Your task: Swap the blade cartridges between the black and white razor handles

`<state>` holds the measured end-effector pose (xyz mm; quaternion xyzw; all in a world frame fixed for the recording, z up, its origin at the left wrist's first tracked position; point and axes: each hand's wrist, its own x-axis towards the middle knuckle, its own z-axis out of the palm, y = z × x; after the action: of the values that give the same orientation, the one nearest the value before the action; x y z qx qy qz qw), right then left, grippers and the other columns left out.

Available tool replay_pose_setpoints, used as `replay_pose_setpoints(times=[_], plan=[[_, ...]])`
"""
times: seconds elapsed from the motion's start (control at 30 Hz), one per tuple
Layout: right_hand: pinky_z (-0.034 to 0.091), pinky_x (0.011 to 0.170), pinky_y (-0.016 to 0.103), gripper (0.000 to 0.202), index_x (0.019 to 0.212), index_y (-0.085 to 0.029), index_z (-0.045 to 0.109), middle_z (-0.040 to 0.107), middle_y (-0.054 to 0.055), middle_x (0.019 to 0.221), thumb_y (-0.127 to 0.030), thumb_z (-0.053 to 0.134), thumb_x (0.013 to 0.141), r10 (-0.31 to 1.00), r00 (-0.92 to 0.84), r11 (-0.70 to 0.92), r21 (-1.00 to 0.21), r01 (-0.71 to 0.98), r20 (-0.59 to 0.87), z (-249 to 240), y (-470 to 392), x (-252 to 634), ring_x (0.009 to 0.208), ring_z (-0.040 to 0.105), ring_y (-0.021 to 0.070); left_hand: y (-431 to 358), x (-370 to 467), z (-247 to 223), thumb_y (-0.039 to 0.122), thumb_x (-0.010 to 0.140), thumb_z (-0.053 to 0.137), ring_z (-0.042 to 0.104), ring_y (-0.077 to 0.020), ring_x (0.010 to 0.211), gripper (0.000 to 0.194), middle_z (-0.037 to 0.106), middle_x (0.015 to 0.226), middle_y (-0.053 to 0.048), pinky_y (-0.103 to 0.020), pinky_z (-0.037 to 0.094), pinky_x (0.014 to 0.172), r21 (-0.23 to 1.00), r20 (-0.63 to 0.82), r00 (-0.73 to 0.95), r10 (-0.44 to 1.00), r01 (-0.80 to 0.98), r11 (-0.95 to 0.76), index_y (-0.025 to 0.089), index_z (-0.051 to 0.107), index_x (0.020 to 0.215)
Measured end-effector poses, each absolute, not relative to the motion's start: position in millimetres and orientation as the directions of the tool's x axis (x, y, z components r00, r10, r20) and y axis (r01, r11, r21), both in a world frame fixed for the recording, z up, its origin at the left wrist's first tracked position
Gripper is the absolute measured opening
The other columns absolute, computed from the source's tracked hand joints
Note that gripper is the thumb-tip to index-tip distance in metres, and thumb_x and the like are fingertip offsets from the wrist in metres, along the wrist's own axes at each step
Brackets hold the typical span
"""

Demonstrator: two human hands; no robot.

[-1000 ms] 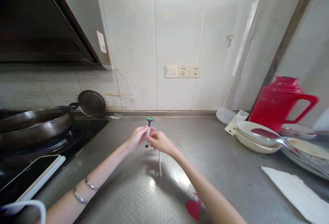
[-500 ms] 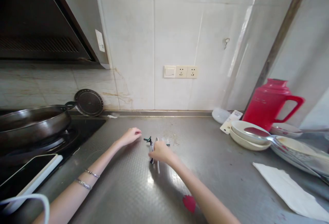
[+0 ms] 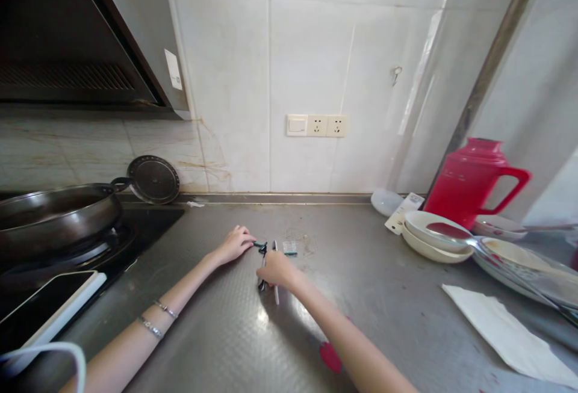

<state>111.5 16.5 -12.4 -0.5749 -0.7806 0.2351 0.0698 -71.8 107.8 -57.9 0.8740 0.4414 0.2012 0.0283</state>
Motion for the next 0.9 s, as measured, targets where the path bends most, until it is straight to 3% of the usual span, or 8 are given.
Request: replay_pose_setpoints(times=[0.37,0.6,0.77,0.9], plan=[[0.04,0.045,0.022,0.019,0.067,-0.012,0.067,0.067,0.013,0.061,-0.02,0.05,0.067,0.947,-0.309,0.242,-0.429,0.87,-0.092,-11.9,20.5,113.8,0.056,0.063,0.0191,107.5,-72.5,-57.0,0.031,0.084,0.051,0.046,-0.0197,0.087,0.023,0.058,0.086,-0.007,-0.031,0.037,0.079,0.226,0.364,0.552,0.75,0.729,-0.646,0.022,0.072,0.088],[0.038,0.04,0.021,0.031,0.047,-0.014,0.06,0.059,0.007,0.043,-0.027,0.048,0.072,0.978,-0.209,0.165,-0.542,0.824,-0.02,8.8,41.0,141.8,0.036,0.052,0.0122,101.4,-70.1,-49.3,0.027,0.085,0.049,0.047,-0.0206,0.087,0.024,0.059,0.085,-0.009,-0.032,0.038,0.078,0.197,0.367,0.576,0.73,0.719,-0.667,0.018,0.071,0.081],[0.04,0.046,0.019,0.021,0.067,-0.012,0.067,0.062,0.003,0.052,-0.023,0.05,0.074,0.943,-0.279,0.33,-0.592,0.735,0.18,20.7,50.0,165.5,0.042,0.054,0.0104,98.3,-69.6,-40.0,0.024,0.085,0.047,0.049,-0.0191,0.088,0.023,0.061,0.086,-0.008,-0.031,0.04,0.079,0.185,0.399,0.597,0.696,0.691,-0.698,0.018,0.07,0.086],[0.042,0.059,0.021,0.02,0.087,-0.014,0.069,0.065,0.004,0.071,-0.024,0.055,0.076,0.846,-0.357,0.528,-0.529,0.665,0.395,17.6,52.7,177.7,0.062,0.057,0.0123,89.1,-56.4,-23.0,0.023,0.086,0.047,0.049,-0.019,0.088,0.023,0.061,0.087,-0.008,-0.031,0.041,0.078,0.158,0.471,0.616,0.632,0.646,-0.747,0.017,0.068,0.088]])
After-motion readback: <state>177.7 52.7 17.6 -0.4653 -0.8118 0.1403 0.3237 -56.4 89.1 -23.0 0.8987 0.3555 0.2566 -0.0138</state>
